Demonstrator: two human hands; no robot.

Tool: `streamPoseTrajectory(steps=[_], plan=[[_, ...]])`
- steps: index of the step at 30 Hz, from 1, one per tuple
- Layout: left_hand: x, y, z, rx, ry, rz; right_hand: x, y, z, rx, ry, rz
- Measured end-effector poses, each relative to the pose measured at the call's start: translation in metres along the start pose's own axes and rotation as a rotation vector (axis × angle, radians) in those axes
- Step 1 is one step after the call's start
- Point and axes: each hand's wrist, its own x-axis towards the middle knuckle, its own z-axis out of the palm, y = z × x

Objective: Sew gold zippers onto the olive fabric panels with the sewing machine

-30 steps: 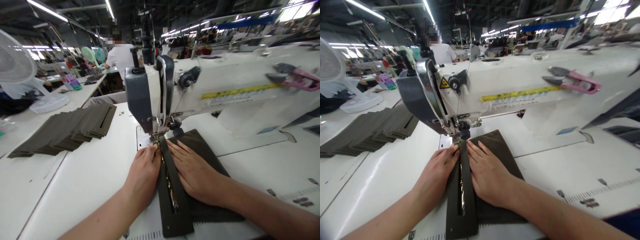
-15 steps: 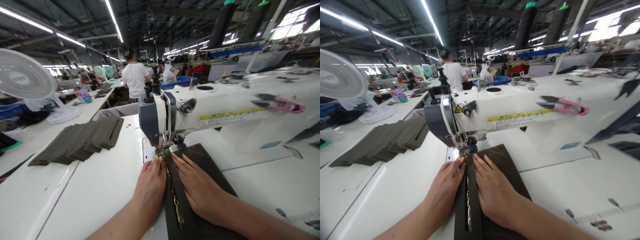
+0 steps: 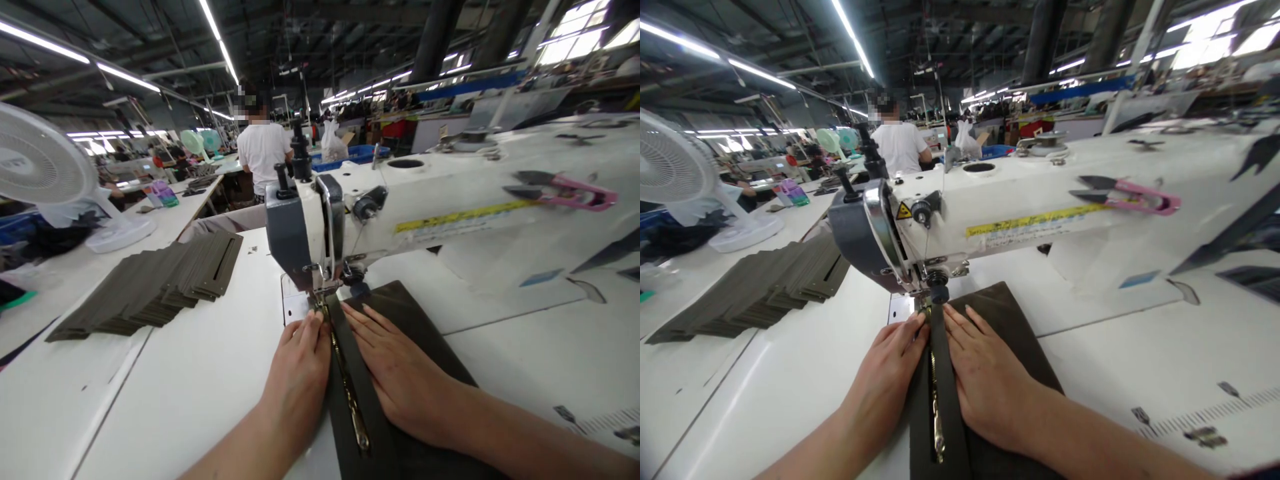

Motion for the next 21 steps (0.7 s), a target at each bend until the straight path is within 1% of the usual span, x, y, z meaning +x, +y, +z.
streamPoseTrajectory(steps=[4,9,15,21], plan=[[-0.002,-0.003,0.002,0.0,0.027,0.018,0.009,-0.001,0.001,0.063,0.038,0.077],[-0.002,-0.01,0.002,-0.018,0.073,0.043,0.019,-0.006,0.0,0.053,0.086,0.137],[0.0,-0.016,0.002,0.034,0.132,0.171,0.018,-0.004,-0.004,0.141,0.131,0.16],[0.002,-0.017,0.0,0.08,0.123,0.229,0.017,-0.003,-0.003,0.196,0.168,0.167]])
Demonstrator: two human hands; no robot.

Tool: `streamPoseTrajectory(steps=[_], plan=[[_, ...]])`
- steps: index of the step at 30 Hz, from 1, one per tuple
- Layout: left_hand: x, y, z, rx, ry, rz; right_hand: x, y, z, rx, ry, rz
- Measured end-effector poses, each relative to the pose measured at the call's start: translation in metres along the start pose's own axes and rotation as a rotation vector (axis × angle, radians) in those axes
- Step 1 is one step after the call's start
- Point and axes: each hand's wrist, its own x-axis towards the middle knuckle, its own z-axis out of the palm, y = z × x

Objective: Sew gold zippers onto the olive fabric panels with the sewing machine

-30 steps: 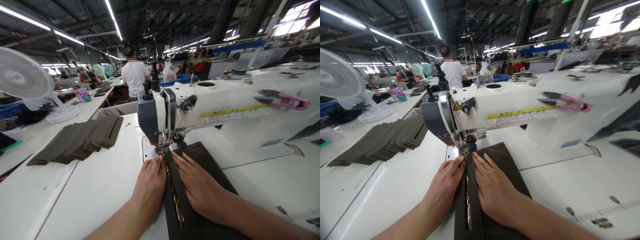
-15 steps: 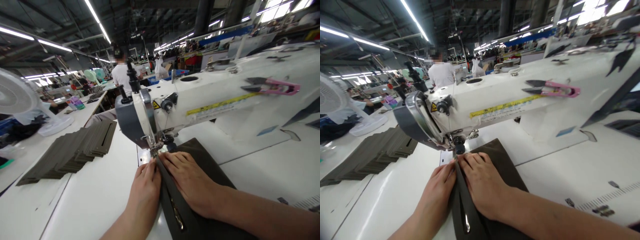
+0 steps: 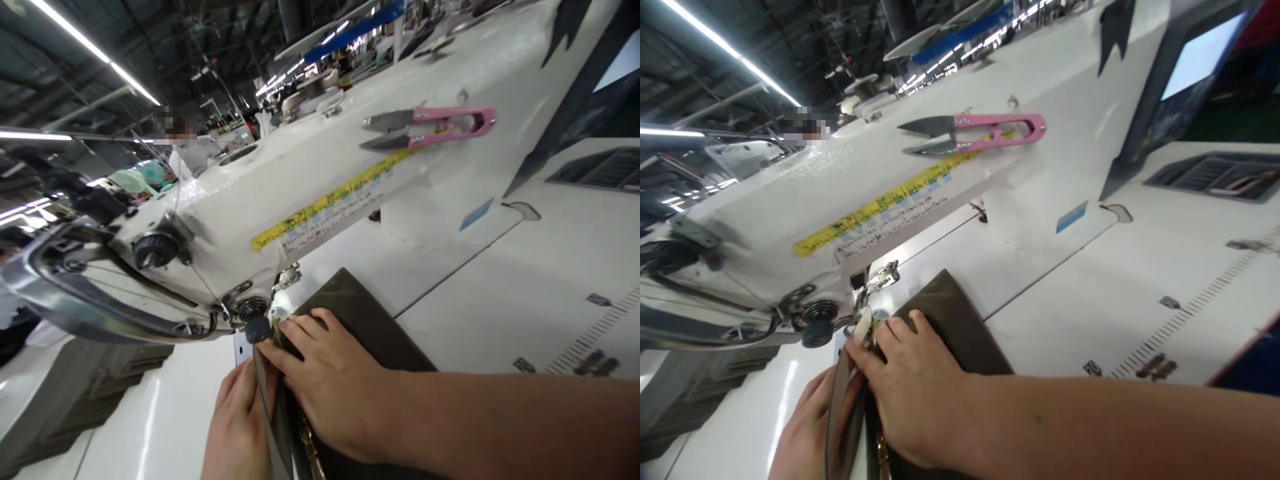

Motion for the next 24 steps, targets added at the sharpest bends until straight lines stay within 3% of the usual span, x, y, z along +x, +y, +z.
streamPoseTrajectory(steps=[3,8,14,24], plan=[[0.001,0.001,-0.002,-0.016,-0.039,0.003,-0.001,0.0,0.001,-0.011,0.003,-0.01],[-0.002,0.006,-0.004,-0.007,-0.114,-0.11,-0.007,0.002,0.005,-0.09,-0.042,-0.033],[-0.001,0.012,0.0,0.026,-0.075,-0.139,-0.013,0.006,0.012,-0.279,-0.106,-0.146],[0.005,0.019,-0.005,-0.077,-0.153,-0.23,-0.015,0.006,0.015,-0.376,-0.141,-0.169]])
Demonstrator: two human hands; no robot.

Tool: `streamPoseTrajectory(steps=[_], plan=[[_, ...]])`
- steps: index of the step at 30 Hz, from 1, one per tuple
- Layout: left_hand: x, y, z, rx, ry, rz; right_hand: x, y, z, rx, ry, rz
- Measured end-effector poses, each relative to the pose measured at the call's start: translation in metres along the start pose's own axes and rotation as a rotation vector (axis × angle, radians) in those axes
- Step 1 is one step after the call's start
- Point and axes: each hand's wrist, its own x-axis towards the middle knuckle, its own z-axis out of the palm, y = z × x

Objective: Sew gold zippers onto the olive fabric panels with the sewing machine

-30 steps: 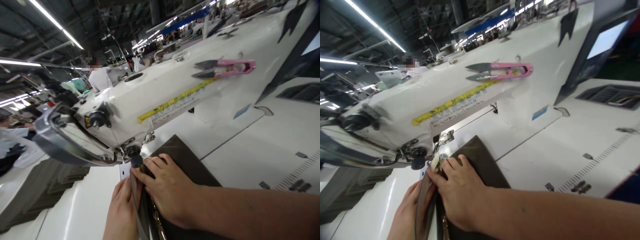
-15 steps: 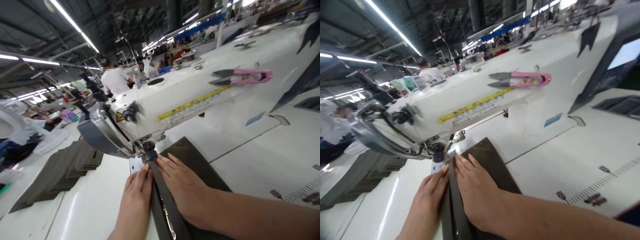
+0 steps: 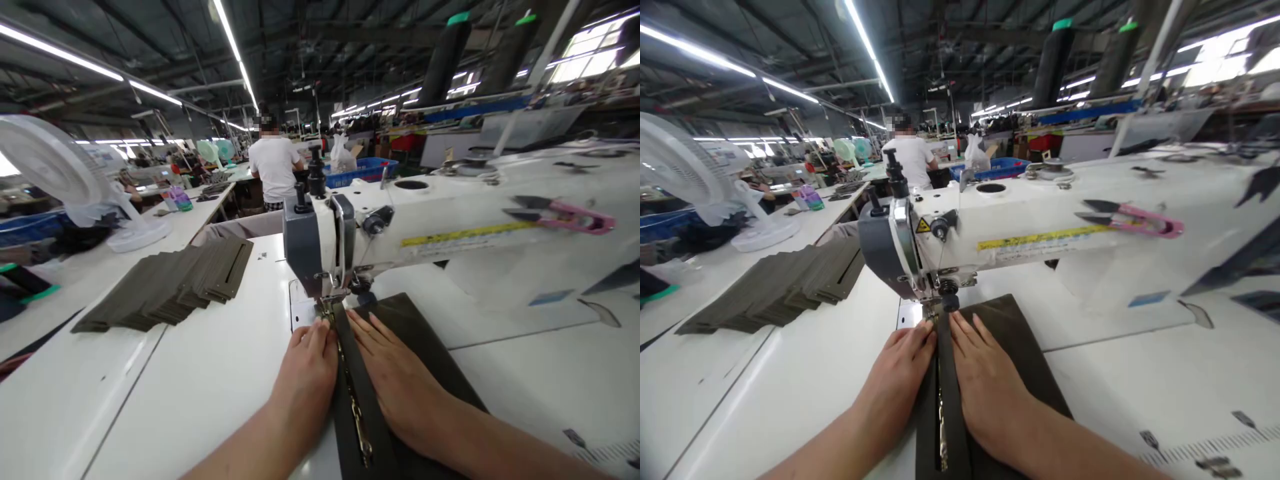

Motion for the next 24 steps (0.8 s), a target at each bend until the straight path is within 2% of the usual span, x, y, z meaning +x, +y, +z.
streamPoseTrajectory(steps=[7,16,24], plan=[[0.001,-0.002,0.004,-0.033,0.001,0.0,-0.001,-0.001,0.001,-0.017,0.012,0.003],[0.003,0.0,-0.002,-0.027,-0.019,-0.016,0.004,0.0,-0.013,0.091,-0.117,0.045],[0.005,-0.003,-0.004,-0.032,-0.038,-0.005,0.005,0.0,-0.008,0.096,-0.043,0.033]])
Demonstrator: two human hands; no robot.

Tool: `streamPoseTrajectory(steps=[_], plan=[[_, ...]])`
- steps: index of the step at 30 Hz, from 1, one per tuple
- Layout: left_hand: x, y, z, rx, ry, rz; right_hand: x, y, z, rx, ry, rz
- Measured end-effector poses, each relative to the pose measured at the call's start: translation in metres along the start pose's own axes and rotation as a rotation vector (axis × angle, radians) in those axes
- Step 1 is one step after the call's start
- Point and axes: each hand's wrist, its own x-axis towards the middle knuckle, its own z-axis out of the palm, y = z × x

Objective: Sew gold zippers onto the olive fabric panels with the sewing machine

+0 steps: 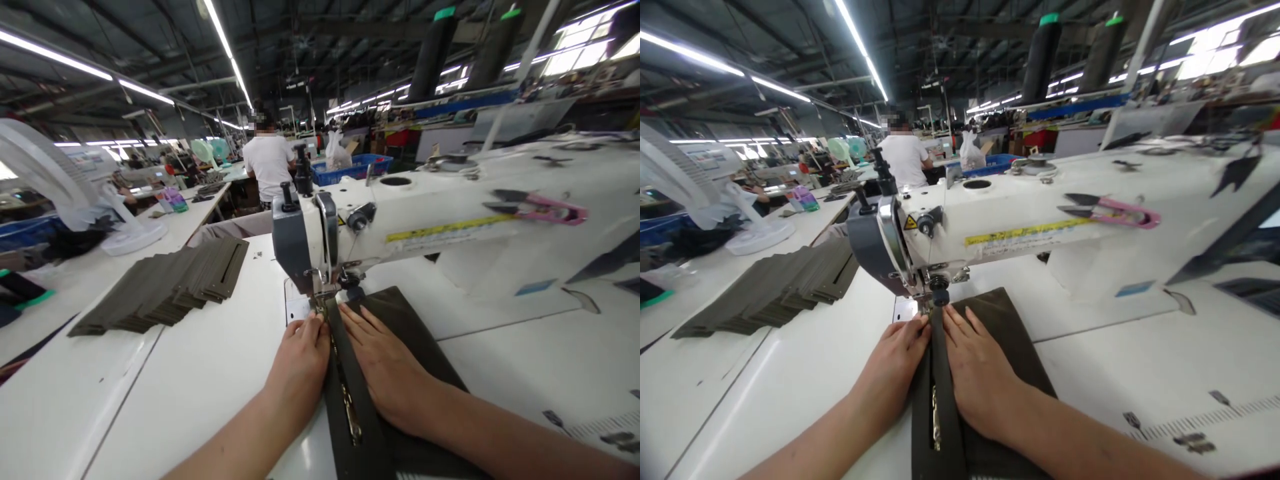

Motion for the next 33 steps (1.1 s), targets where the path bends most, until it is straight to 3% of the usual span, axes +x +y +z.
streamPoseTrajectory(steps=[14,20,24,28,33], plan=[[0.006,-0.015,0.008,-0.131,0.066,-0.044,0.017,0.011,0.006,0.064,0.058,-0.021],[0.006,-0.022,0.01,-0.147,0.083,-0.046,0.012,0.016,-0.007,0.158,0.087,-0.053],[-0.013,-0.019,0.002,-0.223,0.095,0.055,-0.023,-0.002,-0.015,0.194,0.193,-0.176],[-0.028,-0.011,-0.004,-0.268,0.155,0.069,-0.046,-0.021,-0.014,0.045,0.39,-0.386],[-0.028,-0.006,-0.007,-0.31,0.161,0.023,-0.042,-0.032,-0.013,-0.178,0.377,-0.504]])
